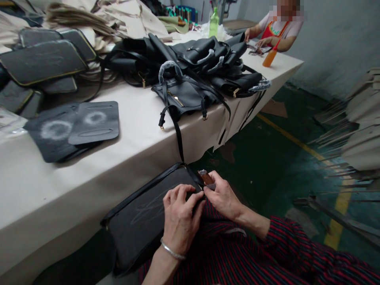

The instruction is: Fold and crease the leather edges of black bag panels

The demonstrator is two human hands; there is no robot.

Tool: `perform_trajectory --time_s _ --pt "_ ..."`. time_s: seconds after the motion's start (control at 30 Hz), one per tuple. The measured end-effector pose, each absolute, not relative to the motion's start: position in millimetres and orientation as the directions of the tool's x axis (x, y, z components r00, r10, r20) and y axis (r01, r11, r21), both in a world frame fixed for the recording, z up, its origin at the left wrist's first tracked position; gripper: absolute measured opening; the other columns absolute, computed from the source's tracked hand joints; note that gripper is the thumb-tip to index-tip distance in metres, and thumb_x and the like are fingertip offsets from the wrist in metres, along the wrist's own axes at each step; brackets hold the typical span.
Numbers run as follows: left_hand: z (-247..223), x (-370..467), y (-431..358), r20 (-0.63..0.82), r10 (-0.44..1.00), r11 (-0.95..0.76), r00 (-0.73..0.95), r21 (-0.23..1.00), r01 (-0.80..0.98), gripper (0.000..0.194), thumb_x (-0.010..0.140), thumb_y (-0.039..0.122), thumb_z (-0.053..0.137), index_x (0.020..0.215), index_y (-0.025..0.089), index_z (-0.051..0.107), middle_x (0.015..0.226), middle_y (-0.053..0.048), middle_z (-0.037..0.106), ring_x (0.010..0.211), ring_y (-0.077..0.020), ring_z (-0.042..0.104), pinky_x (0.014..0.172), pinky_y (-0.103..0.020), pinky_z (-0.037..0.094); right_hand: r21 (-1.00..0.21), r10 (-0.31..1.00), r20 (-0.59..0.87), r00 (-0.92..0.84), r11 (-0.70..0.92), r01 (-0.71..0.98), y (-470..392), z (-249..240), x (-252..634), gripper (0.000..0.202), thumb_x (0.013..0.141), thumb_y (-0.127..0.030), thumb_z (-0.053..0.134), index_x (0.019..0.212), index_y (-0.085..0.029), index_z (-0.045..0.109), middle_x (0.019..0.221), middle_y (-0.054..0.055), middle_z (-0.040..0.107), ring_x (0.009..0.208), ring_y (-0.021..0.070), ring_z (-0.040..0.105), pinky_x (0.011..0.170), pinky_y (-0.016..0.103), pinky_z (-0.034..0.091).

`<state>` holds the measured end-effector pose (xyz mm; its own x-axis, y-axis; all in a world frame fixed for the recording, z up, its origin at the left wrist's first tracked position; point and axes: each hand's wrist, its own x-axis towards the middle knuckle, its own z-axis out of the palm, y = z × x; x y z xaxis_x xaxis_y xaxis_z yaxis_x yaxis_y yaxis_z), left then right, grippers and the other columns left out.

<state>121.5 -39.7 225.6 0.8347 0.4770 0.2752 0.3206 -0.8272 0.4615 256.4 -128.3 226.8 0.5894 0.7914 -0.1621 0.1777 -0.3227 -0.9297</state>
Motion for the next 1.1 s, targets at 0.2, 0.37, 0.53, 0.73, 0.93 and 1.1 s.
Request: perform_trajectory --time_s 0.2,0.37,0.53,0.73,0.93,1.1 --pt "222.2 126.8 -36.2 0.294 0.571 -0.75 0.766 0.566 0.342 0.005 0.083 0.027 0.064 0.085 0.027 0.069 0.097 -0.003 0.064 0.105 -0.0228 0.054 0.095 -0.045 0.035 -0.914 0.773 -0.205 0.601 -0.371 0.166 -117.4 230.7 253.6 0.012 0.085 -0.019 0.051 0.095 -0.021 0.045 0.079 -0.003 0.058 0.067 0.0127 0.052 0.062 0.025 0.038" --pt "220.2 135.1 -35.7 0.31 0.61 -0.737 0.729 0.558 0.38 0.003 0.079 0.026 0.067 0.077 0.024 0.067 0.093 -0.004 0.06 0.096 -0.0224 0.055 0.092 -0.046 0.036 -0.921 0.775 -0.373 0.51 -0.376 -0.102 -115.3 229.3 264.3 0.02 0.09 -0.037 0.05 0.095 -0.023 0.037 0.065 -0.008 0.046 0.051 0.0099 0.041 0.05 0.023 0.034" --pt "220.0 135.8 -38.8 0.306 0.598 -0.752 0.741 0.533 0.387 0.005 0.079 0.026 0.066 0.076 0.023 0.066 0.095 -0.005 0.058 0.097 -0.0225 0.055 0.091 -0.045 0.037 -0.921 0.743 -0.358 0.565 -0.179 -0.347 -113.3 207.2 270.1 0.03 0.089 -0.047 0.051 0.086 -0.022 0.035 0.065 -0.007 0.043 0.053 0.0091 0.039 0.05 0.022 0.033" --pt "219.6 135.2 -40.6 0.329 0.577 -0.776 0.748 0.507 0.376 0.004 0.078 0.026 0.067 0.078 0.023 0.066 0.096 -0.005 0.058 0.096 -0.0229 0.055 0.089 -0.045 0.038 -0.846 0.718 -0.358 0.597 0.022 -0.533 -98.7 193.0 260.0 0.032 0.085 -0.045 0.058 0.081 -0.021 0.038 0.067 -0.007 0.037 0.056 0.0084 0.033 0.052 0.022 0.028" --pt "217.2 133.8 -40.8 0.333 0.556 -0.79 0.762 0.499 0.358 0.008 0.079 0.024 0.068 0.084 0.023 0.062 0.1 -0.006 0.056 0.097 -0.0236 0.054 0.089 -0.047 0.038 -0.858 0.72 -0.337 0.607 0.032 -0.513 -93.4 192.8 256.0 0.028 0.088 -0.043 0.055 0.085 -0.022 0.037 0.069 -0.007 0.034 0.057 0.0093 0.031 0.05 0.022 0.027" --pt "215.1 135.8 -42.2 0.345 0.7 -0.659 0.625 0.65 0.379 0.03 0.079 0.024 0.067 0.101 0.019 0.047 0.104 -0.01 0.053 0.1 -0.0245 0.053 0.085 -0.043 0.045 -0.949 0.719 -0.291 0.632 -0.133 -0.286 -85.1 189.3 258.7 0.027 0.091 -0.044 0.048 0.084 -0.022 0.036 0.07 -0.006 0.032 0.059 0.0104 0.03 0.05 0.023 0.027"
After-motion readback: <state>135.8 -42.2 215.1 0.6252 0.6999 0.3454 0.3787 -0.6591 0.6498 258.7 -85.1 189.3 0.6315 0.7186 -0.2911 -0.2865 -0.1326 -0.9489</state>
